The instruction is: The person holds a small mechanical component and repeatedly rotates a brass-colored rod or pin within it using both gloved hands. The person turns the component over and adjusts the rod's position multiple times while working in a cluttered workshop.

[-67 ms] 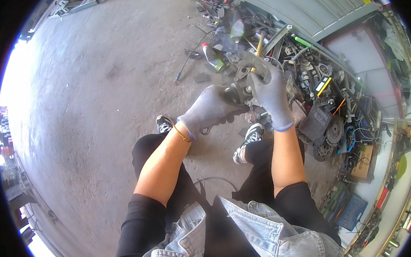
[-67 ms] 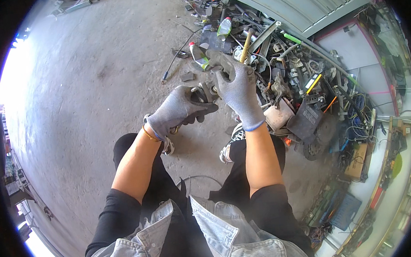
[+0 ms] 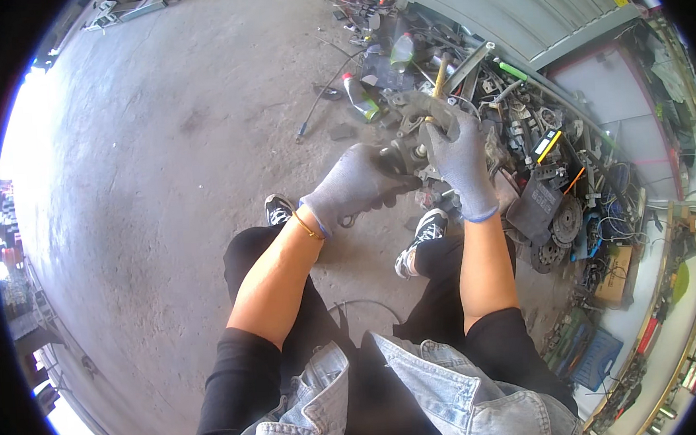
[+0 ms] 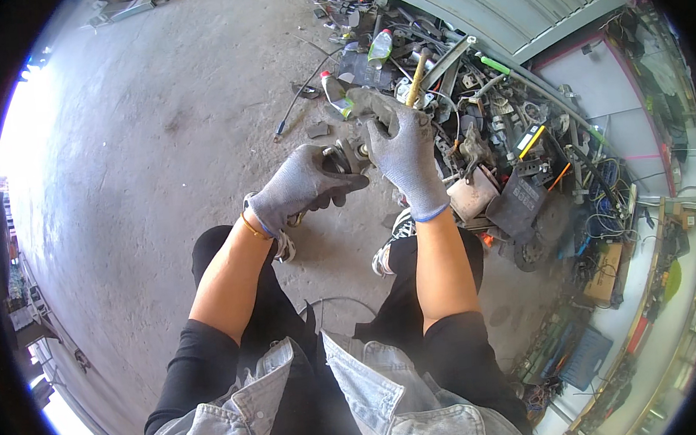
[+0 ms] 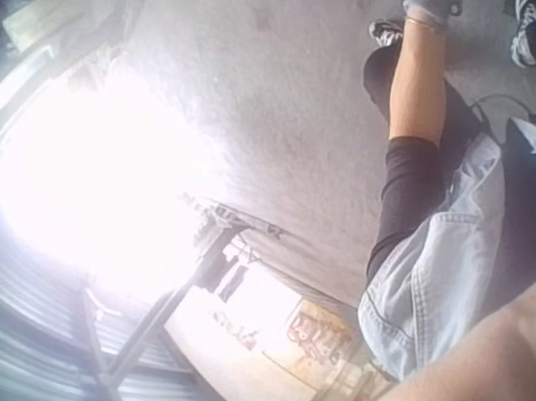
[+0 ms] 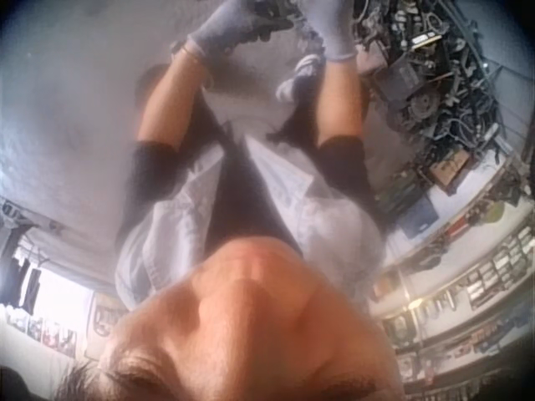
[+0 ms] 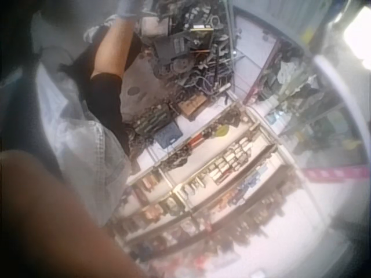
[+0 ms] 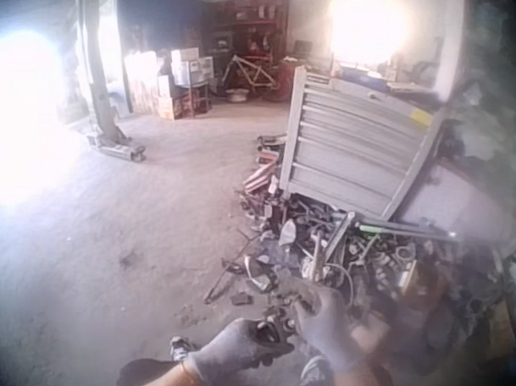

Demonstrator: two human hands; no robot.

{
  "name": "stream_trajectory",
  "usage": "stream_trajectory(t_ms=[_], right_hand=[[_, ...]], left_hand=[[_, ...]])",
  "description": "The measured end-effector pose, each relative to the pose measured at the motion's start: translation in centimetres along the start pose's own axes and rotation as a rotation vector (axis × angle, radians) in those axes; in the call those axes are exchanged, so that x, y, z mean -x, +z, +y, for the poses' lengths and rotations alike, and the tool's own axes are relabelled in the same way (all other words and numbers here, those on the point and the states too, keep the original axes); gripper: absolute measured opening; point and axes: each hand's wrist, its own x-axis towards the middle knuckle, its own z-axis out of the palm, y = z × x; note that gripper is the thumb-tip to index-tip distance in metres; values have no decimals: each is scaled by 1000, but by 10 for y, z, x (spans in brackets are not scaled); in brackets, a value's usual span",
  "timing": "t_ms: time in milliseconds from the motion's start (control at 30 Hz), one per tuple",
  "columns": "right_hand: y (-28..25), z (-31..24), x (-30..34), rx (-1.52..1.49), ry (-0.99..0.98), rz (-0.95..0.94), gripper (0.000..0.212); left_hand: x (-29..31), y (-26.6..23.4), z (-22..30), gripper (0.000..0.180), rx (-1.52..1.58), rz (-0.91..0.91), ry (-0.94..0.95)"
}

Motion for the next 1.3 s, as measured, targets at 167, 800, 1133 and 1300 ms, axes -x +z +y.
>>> stream_trajectory(t_ms=[167,800,1133,1300], right_hand=[[-11,-15,1,-164,-23,-181,27],[2,-32,6,729,-374,89,38],[-21,-39,4,159,-190,-224,47],[-36,-32,3,-38,4,-296,55]], left_hand=[[4,-15,6,34,-27,44,-93],[-1,-14,-1,27,93,170,-16],[2,-22,1,31,120,93,-30],[6,-19,7,29,35,31,0]])
